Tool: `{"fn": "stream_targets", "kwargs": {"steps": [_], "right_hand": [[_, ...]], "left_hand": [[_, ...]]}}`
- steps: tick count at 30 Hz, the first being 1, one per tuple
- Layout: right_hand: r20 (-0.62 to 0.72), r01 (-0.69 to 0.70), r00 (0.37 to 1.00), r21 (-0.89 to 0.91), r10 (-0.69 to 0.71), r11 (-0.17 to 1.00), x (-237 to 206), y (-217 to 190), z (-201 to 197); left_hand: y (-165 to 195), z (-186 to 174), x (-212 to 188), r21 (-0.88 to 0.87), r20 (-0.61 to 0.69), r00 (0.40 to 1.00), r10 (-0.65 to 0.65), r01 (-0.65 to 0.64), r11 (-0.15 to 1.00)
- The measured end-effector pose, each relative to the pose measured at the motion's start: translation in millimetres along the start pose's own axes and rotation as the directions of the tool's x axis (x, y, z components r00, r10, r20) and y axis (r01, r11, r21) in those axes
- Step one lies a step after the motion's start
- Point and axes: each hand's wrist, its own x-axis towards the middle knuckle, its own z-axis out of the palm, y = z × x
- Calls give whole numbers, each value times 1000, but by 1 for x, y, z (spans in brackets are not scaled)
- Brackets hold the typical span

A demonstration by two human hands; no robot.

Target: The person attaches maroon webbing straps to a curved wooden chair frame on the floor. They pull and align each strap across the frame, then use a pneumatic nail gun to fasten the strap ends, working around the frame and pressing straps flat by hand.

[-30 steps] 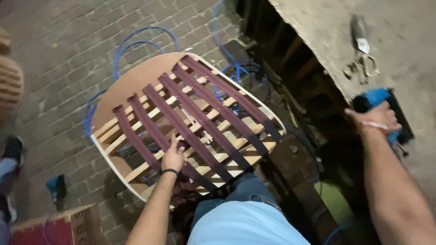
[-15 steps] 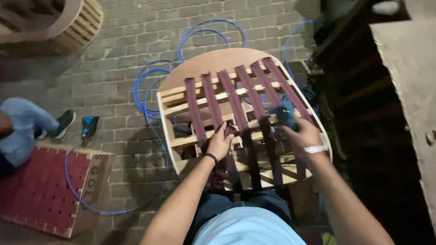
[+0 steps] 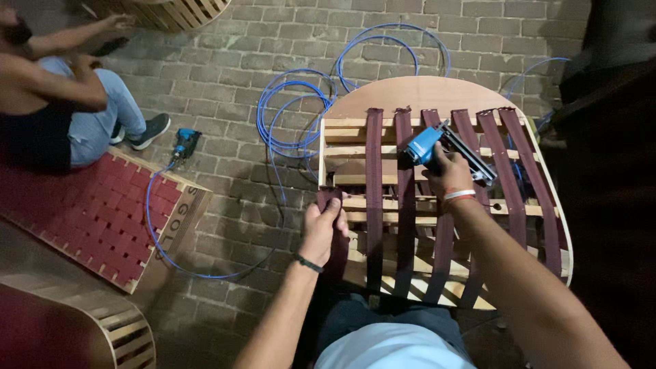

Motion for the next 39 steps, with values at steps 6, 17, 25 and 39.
{"fn": "stream_targets", "kwargs": {"steps": [6, 17, 25, 39], "right_hand": [[25, 33, 999, -138, -30, 990, 1, 15, 3], [77, -36, 996, -212, 53, 977, -3, -24, -20], [327, -316, 937, 644, 124, 696, 4, -127, -7], [288, -361, 931, 807, 223, 467, 39, -130, 59]], "left_hand": [[61, 10, -48, -131, 109, 988, 111, -96, 987], [85, 5, 70, -10, 88, 994, 69, -68, 998], [-26, 2, 159, 274, 86, 996, 33, -55, 960], [-31, -50, 191, 195, 117, 980, 160, -181, 964]]}}
